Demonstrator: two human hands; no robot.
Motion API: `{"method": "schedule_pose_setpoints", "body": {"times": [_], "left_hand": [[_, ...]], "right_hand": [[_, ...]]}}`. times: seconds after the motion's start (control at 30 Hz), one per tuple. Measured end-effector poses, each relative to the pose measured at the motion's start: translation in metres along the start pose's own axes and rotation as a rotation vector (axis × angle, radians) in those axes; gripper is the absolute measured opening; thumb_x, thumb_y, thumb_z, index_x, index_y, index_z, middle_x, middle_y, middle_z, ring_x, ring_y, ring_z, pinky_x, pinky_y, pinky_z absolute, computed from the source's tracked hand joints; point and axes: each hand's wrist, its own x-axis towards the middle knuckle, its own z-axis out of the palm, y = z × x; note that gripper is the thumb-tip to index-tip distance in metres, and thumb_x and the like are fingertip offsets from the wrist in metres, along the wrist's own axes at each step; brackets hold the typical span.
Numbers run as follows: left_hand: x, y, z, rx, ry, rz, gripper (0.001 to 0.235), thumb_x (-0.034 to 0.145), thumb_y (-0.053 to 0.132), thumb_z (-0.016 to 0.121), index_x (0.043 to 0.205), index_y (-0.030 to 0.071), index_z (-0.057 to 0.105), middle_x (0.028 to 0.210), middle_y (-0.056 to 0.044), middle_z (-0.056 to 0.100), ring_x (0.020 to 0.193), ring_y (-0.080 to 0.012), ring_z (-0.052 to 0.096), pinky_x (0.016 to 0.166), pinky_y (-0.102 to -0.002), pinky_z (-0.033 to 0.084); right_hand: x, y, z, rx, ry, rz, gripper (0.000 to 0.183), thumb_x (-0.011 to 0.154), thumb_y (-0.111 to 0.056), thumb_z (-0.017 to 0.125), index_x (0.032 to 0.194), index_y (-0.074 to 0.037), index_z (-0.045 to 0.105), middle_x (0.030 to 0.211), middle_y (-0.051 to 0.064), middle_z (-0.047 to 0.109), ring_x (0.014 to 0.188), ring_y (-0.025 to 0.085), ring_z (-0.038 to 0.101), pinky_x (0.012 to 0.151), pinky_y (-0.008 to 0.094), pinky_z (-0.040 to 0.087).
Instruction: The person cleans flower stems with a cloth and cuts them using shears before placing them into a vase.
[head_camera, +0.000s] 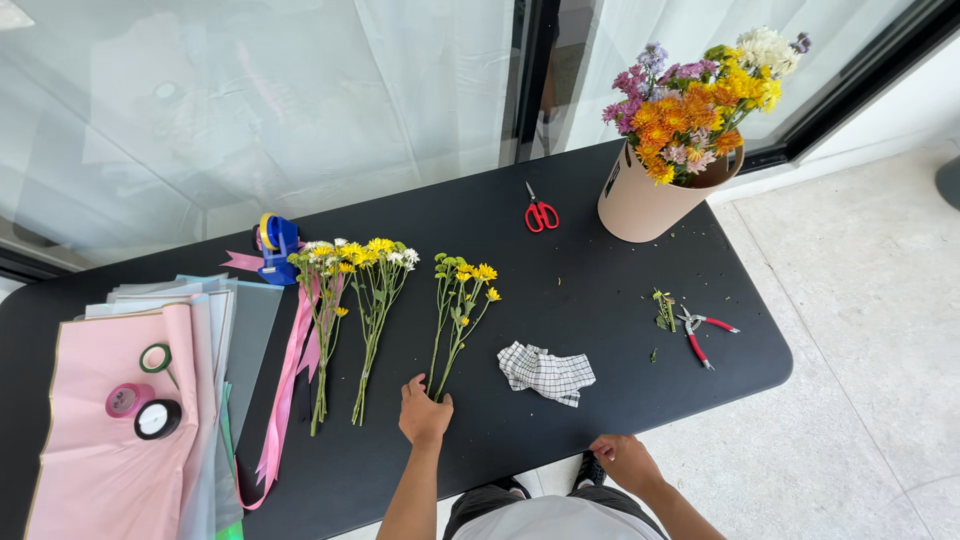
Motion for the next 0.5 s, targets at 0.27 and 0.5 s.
{"method": "schedule_pose_setpoints", "body": {"times": [0.27, 0.5], "left_hand": [[-0.039, 0.023, 0.019, -0.054, 0.115, 0.216, 0.057, 0.084, 0.033, 0.075, 0.138, 0.022, 0.058, 0.122, 0.003, 0.063, 0.107, -0.0230, 0.069, 0.090, -0.044, 0.054], [-0.112, 0.054, 0.066, -0.092, -0.164, 0.551, 0.041, 0.088, 0.030, 0.072, 0.128, 0.025, 0.063, 0.106, 0.009, 0.063, 0.075, -0.0128, 0.060, 0.074, -0.035, 0.054]], "right_hand": [[-0.018, 0.103, 0.005, 0.026, 0.009, 0.308, 0.030, 0.091, -0.024, 0.057, 0.106, -0.029, 0.082, 0.106, -0.012, 0.082, 0.091, 0.011, 0.076, 0.078, 0.027, 0.060], [-0.052, 0.168, 0.014, 0.086, 0.006, 0.501, 0.025, 0.090, -0.033, 0.063, 0.103, -0.025, 0.083, 0.102, -0.007, 0.085, 0.093, 0.011, 0.078, 0.082, 0.026, 0.059]]}}
